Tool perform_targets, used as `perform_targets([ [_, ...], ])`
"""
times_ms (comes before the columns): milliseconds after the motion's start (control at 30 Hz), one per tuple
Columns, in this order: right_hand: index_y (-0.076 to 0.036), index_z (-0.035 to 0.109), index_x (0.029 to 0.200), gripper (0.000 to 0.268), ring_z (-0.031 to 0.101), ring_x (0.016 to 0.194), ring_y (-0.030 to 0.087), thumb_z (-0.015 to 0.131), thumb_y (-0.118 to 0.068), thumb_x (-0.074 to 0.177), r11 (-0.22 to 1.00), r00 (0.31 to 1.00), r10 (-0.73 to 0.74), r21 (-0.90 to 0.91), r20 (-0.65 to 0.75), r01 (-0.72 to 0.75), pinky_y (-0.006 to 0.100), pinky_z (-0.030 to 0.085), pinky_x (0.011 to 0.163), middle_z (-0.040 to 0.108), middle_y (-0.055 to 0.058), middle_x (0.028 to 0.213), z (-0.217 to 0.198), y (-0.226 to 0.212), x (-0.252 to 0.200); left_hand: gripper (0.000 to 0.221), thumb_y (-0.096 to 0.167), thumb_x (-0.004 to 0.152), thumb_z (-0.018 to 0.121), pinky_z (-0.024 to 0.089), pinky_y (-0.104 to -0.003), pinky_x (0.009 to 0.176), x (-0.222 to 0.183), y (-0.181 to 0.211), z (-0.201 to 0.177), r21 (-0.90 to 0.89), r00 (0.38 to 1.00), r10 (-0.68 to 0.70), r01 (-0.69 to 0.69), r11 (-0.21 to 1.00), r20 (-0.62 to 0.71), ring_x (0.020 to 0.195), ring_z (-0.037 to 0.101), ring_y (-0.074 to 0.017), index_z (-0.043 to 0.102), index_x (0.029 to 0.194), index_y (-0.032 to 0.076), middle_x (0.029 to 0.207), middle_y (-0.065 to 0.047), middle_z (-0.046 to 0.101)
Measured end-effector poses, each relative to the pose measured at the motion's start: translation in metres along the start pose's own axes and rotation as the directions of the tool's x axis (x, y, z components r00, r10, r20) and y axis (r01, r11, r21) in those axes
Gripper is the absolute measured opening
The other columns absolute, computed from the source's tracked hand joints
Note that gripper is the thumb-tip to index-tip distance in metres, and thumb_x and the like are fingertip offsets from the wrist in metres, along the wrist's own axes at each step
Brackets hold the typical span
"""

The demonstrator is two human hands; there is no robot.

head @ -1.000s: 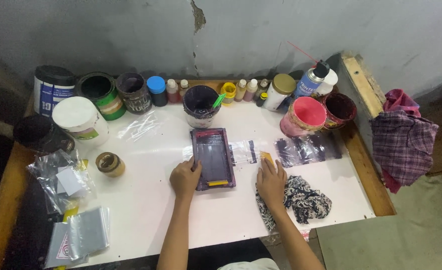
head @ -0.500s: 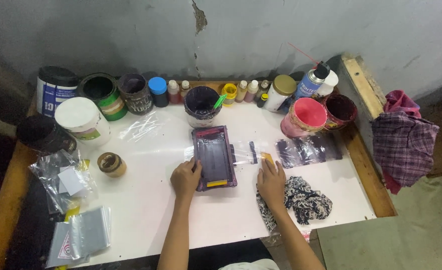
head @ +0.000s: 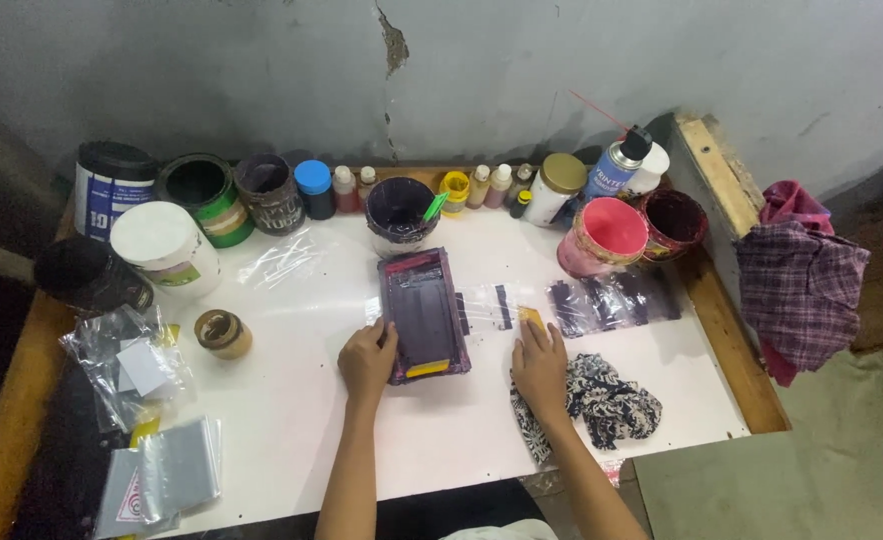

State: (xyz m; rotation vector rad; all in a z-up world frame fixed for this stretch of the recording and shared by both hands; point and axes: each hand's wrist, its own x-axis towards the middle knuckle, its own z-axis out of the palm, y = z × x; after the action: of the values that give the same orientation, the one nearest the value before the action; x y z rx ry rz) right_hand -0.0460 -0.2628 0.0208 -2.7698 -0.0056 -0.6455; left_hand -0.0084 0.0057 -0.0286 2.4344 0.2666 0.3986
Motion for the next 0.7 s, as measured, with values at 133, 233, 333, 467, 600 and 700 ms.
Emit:
perform_targets([
  [133, -0.003, 0.074, 0.122, 0.032, 0.067, 0.121, 0.025, 0.062, -0.013, 0.094, 0.999, 0.999, -0.025, -0.023, -0.031, 0.024, 0.036, 0.038, 0.120, 0.075, 0.014, 0.119, 0.009, 0.005, -0.002, 0.026, 0.033, 0.096, 0.067, 0.060, -0.033, 0.069, -0.002, -0.003, -0.022, 0.034, 1.000, 0.029, -0.029, 0.999, 0.004, 0.074, 0.073, -0.0197, 0.079, 0.109, 0.014, 0.078, -0.007, 0.076],
  [233, -0.003, 0.074, 0.122, 0.031, 0.066, 0.122, 0.025, 0.063, -0.014, 0.095, 0.999, 0.999, -0.006, -0.037, -0.047, 0.005, 0.037, 0.037, 0.121, 0.074, 0.014, 0.119, 0.013, 0.007, -0.006, 0.027, 0.032, 0.097, 0.067, 0.059, -0.034, 0.070, -0.002, -0.013, -0.042, 0.066, 1.000, 0.012, -0.012, 0.998, 0.009, 0.076, 0.074, -0.0210, 0.079, 0.109, 0.012, 0.080, -0.009, 0.076],
  [333, -0.009, 0.072, 0.128, 0.035, 0.055, 0.136, 0.027, 0.062, -0.021, 0.096, 0.995, 0.998, 0.056, -0.077, -0.025, -0.058, 0.042, 0.038, 0.120, 0.071, 0.009, 0.128, 0.028, 0.018, -0.011, 0.027, 0.033, 0.098, 0.065, 0.060, -0.033, 0.071, -0.005, -0.018, -0.060, 0.121, 1.000, 0.005, -0.005, 0.993, -0.005, 0.076, 0.074, -0.0205, 0.079, 0.110, 0.013, 0.080, -0.008, 0.076],
  [467, -0.008, 0.069, 0.130, 0.039, 0.049, 0.140, 0.030, 0.063, -0.027, 0.097, 0.990, 0.995, 0.094, -0.099, -0.041, -0.098, 0.042, 0.039, 0.119, 0.067, 0.010, 0.132, 0.048, 0.034, -0.017, 0.026, 0.034, 0.096, 0.066, 0.060, -0.030, 0.071, -0.008, -0.020, -0.073, 0.183, 0.999, -0.051, 0.048, 0.982, 0.008, 0.075, 0.073, -0.0174, 0.079, 0.109, 0.015, 0.079, -0.006, 0.076],
  [600, -0.005, 0.065, 0.134, 0.043, 0.046, 0.142, 0.035, 0.063, -0.029, 0.097, 0.989, 0.992, 0.122, -0.074, -0.043, -0.125, 0.046, 0.039, 0.118, 0.064, 0.016, 0.134, 0.051, 0.036, -0.018, 0.028, 0.034, 0.096, 0.066, 0.060, -0.031, 0.072, -0.009, -0.012, -0.074, 0.170, 0.996, -0.073, 0.062, 0.983, 0.059, 0.077, 0.073, -0.0175, 0.079, 0.110, 0.013, 0.081, -0.006, 0.077],
  [700, -0.006, 0.062, 0.138, 0.045, 0.044, 0.142, 0.037, 0.061, -0.028, 0.099, 0.988, 0.989, 0.150, -0.043, -0.012, -0.151, 0.049, 0.039, 0.118, 0.061, 0.017, 0.138, 0.036, 0.024, -0.014, 0.025, 0.033, 0.095, 0.067, 0.060, -0.030, 0.070, -0.006, -0.003, -0.069, 0.187, 0.997, -0.035, 0.021, 0.982, 0.070, 0.075, 0.073, -0.0165, 0.079, 0.107, 0.015, 0.078, -0.005, 0.076],
])
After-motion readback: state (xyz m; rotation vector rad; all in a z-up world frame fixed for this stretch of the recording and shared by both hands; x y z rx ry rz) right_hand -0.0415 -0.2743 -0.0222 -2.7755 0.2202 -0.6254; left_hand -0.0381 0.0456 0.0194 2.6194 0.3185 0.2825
